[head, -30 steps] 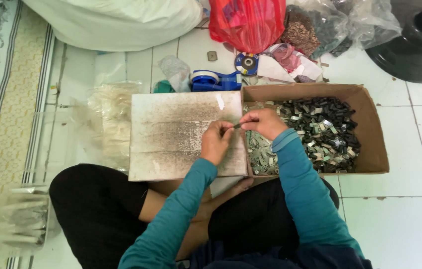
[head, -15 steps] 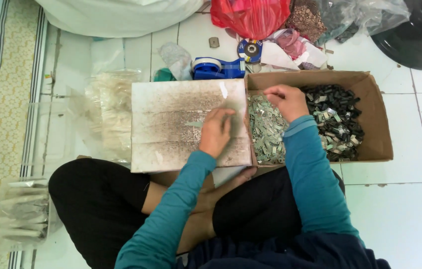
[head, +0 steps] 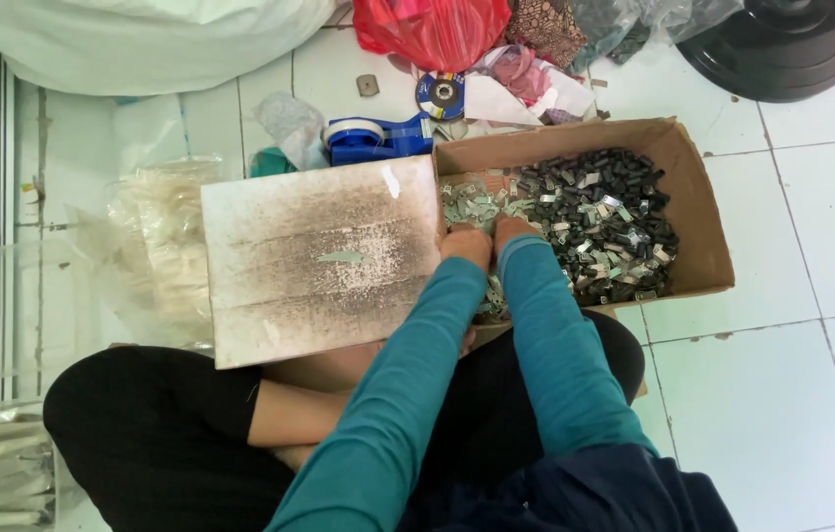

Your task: The person sits on the floor and packs small metallic components from a cardboard box into clear plastic bags. They place the components into the bags, fold the tops, and set the filled bags aside. The person repeats this process for multiple bags throughout the clip.

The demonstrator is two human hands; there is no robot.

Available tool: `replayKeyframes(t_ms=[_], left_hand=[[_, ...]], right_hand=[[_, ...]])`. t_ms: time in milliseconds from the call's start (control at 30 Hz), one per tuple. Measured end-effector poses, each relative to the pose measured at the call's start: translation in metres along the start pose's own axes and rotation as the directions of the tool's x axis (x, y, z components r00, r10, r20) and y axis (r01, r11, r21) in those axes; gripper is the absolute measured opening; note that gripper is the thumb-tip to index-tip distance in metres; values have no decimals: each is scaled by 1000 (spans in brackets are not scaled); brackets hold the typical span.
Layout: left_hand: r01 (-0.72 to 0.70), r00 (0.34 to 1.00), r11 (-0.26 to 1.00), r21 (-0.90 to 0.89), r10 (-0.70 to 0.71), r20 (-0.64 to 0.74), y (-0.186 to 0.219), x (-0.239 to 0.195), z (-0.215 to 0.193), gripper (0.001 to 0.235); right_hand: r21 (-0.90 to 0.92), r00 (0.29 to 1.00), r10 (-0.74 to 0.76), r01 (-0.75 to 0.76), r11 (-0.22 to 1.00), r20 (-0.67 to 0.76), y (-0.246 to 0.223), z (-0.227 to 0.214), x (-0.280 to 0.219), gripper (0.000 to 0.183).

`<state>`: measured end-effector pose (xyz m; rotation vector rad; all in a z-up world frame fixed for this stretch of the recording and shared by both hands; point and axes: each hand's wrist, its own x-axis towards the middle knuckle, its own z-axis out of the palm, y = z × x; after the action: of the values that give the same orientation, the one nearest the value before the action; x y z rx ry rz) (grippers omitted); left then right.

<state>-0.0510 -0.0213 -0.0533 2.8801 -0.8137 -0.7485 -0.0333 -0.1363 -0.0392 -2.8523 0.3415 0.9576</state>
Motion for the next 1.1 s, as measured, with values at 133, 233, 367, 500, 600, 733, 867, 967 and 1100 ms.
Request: replayKeyframes(t_ms=[133, 233, 367, 500, 600, 733, 867, 967, 1100], left_hand=[[-40, 999, 959, 279, 41, 1, 5, -9, -11, 38], [-17, 1000, 943, 332, 18, 0, 3, -36, -38, 57], [-37, 991, 976, 212, 63, -117, -2, -44, -43, 26], [-55, 988, 998, -19, 52, -144, -3, -65, -71, 28], [37, 973, 880, -474, -141, -185, -10, -66, -90, 26], [-52, 956, 601, -798, -202, -214, -41, -3, -39, 30], [-75, 963, 526, -847, -184, -200, -42, -41, -68, 28], [-92, 963, 475, -875, -182, -199, -38, -44, -58, 23], [-63, 965, 505, -861, -187, -181, -38, -44, -59, 15]], right_hand=[[-21, 999, -41, 42, 999, 29, 2, 2, -1, 57], [246, 1000, -2, -2, 969, 13, -5, -10, -25, 54], [407, 1000, -19, 17, 913, 0, -19, -52, -66, 35], [502, 999, 39, -24, 864, -19, -6, -46, -32, 41], [647, 1000, 21, -26, 762, 16, 11, -49, -30, 33], [727, 999, -44, 37, 686, -9, 7, -71, -61, 33], [753, 993, -109, 110, 649, -50, -4, -93, -73, 35], [747, 989, -135, 133, 651, -59, -1, -97, -81, 37], [769, 986, -164, 130, 626, -33, 2, -96, -84, 40]])
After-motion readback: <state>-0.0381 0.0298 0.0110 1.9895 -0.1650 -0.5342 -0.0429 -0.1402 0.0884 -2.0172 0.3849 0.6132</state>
